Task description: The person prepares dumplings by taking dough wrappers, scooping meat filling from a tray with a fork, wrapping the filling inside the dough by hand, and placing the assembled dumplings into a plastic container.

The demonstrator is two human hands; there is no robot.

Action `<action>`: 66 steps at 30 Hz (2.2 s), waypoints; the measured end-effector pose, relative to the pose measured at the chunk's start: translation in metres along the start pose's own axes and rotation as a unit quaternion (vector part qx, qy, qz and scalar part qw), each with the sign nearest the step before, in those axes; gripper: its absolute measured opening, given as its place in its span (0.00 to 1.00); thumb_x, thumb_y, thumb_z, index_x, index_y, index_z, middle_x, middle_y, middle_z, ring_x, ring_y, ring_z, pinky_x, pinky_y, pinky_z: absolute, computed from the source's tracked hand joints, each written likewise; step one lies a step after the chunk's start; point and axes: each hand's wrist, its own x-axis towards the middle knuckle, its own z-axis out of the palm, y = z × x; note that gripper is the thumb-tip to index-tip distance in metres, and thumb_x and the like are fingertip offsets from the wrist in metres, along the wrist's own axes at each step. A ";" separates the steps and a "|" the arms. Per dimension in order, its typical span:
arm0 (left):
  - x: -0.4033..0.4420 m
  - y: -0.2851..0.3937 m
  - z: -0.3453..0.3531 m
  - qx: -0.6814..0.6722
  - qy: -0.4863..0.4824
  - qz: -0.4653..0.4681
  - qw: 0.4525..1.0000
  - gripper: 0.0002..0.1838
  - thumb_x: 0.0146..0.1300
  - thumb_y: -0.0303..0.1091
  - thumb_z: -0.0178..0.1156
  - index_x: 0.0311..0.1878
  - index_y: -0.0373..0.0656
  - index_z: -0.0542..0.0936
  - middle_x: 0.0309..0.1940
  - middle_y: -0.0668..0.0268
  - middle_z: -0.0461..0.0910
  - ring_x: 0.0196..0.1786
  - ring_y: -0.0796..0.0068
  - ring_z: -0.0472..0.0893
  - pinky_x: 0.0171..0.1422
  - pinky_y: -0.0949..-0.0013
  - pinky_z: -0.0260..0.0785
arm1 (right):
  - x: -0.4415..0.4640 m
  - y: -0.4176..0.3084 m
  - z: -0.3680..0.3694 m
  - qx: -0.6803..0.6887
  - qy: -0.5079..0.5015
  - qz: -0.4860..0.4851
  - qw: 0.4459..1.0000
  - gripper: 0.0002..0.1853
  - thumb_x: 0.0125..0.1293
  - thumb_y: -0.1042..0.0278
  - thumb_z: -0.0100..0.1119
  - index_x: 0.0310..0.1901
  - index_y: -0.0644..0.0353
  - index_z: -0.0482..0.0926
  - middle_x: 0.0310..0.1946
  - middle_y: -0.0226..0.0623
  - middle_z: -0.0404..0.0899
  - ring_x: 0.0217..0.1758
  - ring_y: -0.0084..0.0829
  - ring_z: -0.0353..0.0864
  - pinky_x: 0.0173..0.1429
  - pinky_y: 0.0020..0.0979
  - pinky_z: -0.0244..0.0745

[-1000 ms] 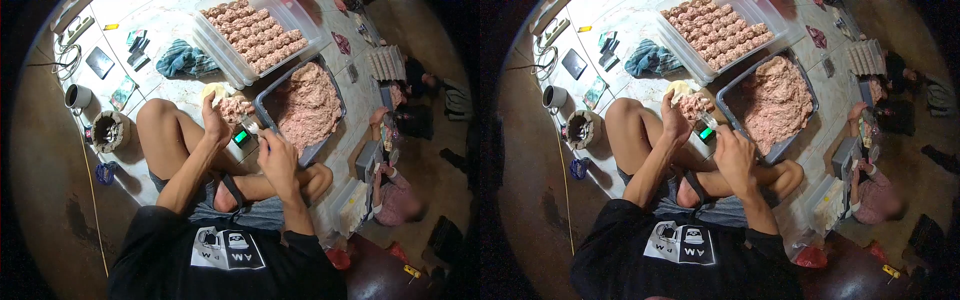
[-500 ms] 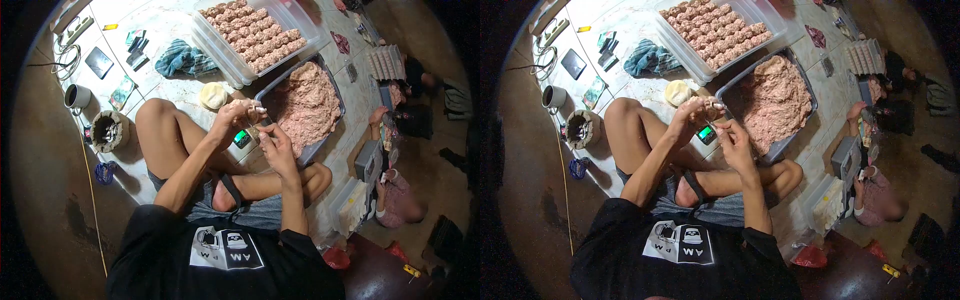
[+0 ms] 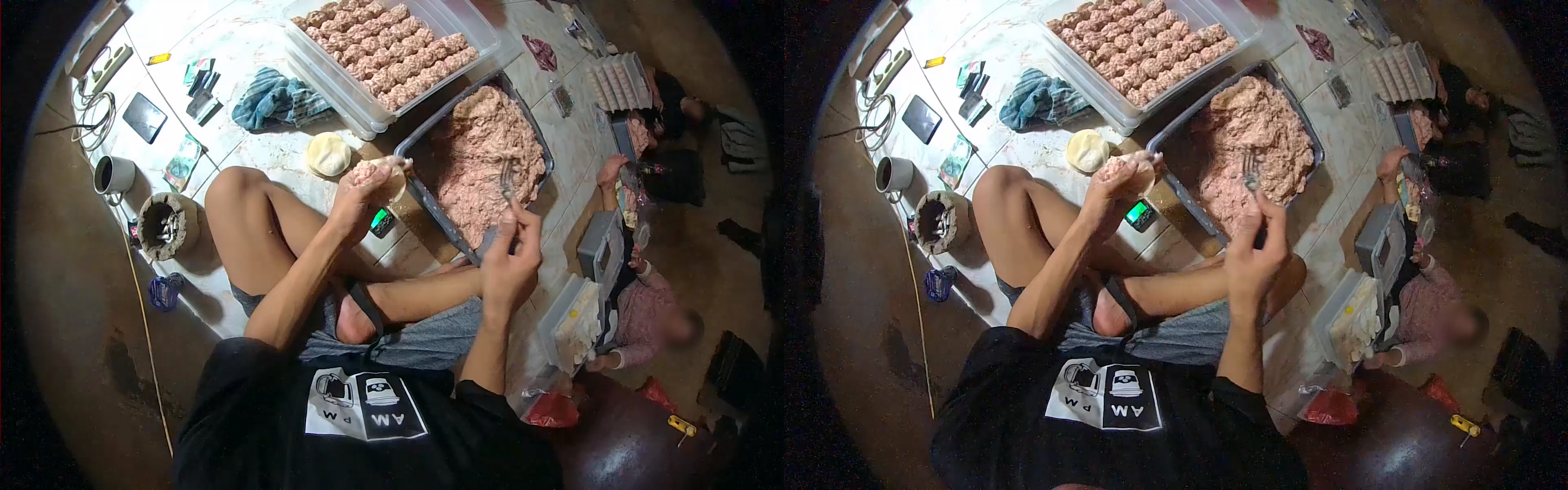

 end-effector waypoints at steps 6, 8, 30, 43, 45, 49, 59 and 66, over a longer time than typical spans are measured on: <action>0.009 0.017 0.004 -0.087 0.009 -0.031 0.996 0.30 0.77 0.56 0.52 0.56 0.32 0.82 0.47 0.54 0.88 0.54 0.54 0.89 0.69 0.54 0.79 | 0.009 0.032 -0.022 -0.287 -0.232 0.026 0.929 0.14 0.78 0.59 0.58 0.53 0.59 0.85 0.44 0.55 0.88 0.49 0.60 0.86 0.52 0.50 0.80; -0.006 0.022 -0.001 -0.067 -0.008 -0.075 0.995 0.36 0.76 0.62 0.49 0.55 0.31 0.82 0.45 0.52 0.88 0.54 0.52 0.89 0.69 0.53 0.80 | -0.001 0.004 -0.025 -0.200 -0.252 0.012 0.947 0.11 0.74 0.66 0.61 0.52 0.59 0.86 0.42 0.53 0.88 0.46 0.59 0.87 0.49 0.49 0.80; 0.009 0.004 -0.013 0.004 0.020 -0.174 0.984 0.61 0.69 0.85 0.30 0.59 0.29 0.84 0.43 0.53 0.89 0.45 0.61 0.89 0.57 0.63 0.82 | -0.012 -0.030 0.037 -0.085 -0.289 -0.112 0.947 0.07 0.72 0.72 0.61 0.48 0.59 0.86 0.40 0.53 0.87 0.42 0.57 0.88 0.45 0.49 0.81; 0.004 0.015 -0.013 -0.141 0.014 -0.154 0.978 0.56 0.70 0.80 0.33 0.59 0.25 0.80 0.47 0.42 0.88 0.49 0.49 0.89 0.63 0.51 0.82 | -0.009 -0.038 0.027 -0.146 -0.329 -0.157 0.920 0.09 0.69 0.71 0.64 0.49 0.55 0.87 0.38 0.46 0.88 0.39 0.56 0.87 0.42 0.49 0.81; 0.007 0.018 -0.017 -0.134 -0.013 -0.210 0.968 0.56 0.69 0.81 0.36 0.57 0.26 0.80 0.48 0.43 0.87 0.52 0.47 0.88 0.66 0.48 0.80 | -0.017 -0.036 0.033 -0.149 -0.358 -0.168 0.906 0.10 0.68 0.72 0.65 0.49 0.54 0.88 0.35 0.46 0.87 0.38 0.54 0.87 0.41 0.48 0.81; 0.007 0.016 -0.016 -0.130 0.025 -0.183 0.974 0.55 0.69 0.81 0.38 0.54 0.26 0.80 0.47 0.43 0.86 0.50 0.44 0.87 0.63 0.46 0.80 | -0.008 -0.023 0.039 -0.176 -0.359 -0.177 0.899 0.09 0.72 0.68 0.62 0.50 0.53 0.87 0.35 0.47 0.85 0.38 0.57 0.87 0.41 0.54 0.81; 0.003 0.018 0.002 -0.099 0.012 -0.172 0.980 0.57 0.71 0.80 0.36 0.64 0.24 0.78 0.54 0.44 0.87 0.53 0.48 0.89 0.66 0.53 0.81 | 0.001 -0.033 0.028 -0.062 -0.267 -0.097 0.957 0.08 0.70 0.70 0.67 0.48 0.57 0.90 0.38 0.51 0.89 0.42 0.53 0.90 0.47 0.42 0.83; -0.004 0.019 -0.003 0.028 -0.065 -0.102 0.992 0.53 0.76 0.78 0.36 0.73 0.30 0.72 0.50 0.47 0.87 0.41 0.54 0.90 0.47 0.59 0.86 | 0.013 -0.041 0.013 -0.087 -0.215 0.014 0.973 0.15 0.71 0.58 0.71 0.49 0.61 0.88 0.33 0.45 0.87 0.30 0.44 0.85 0.40 0.39 0.79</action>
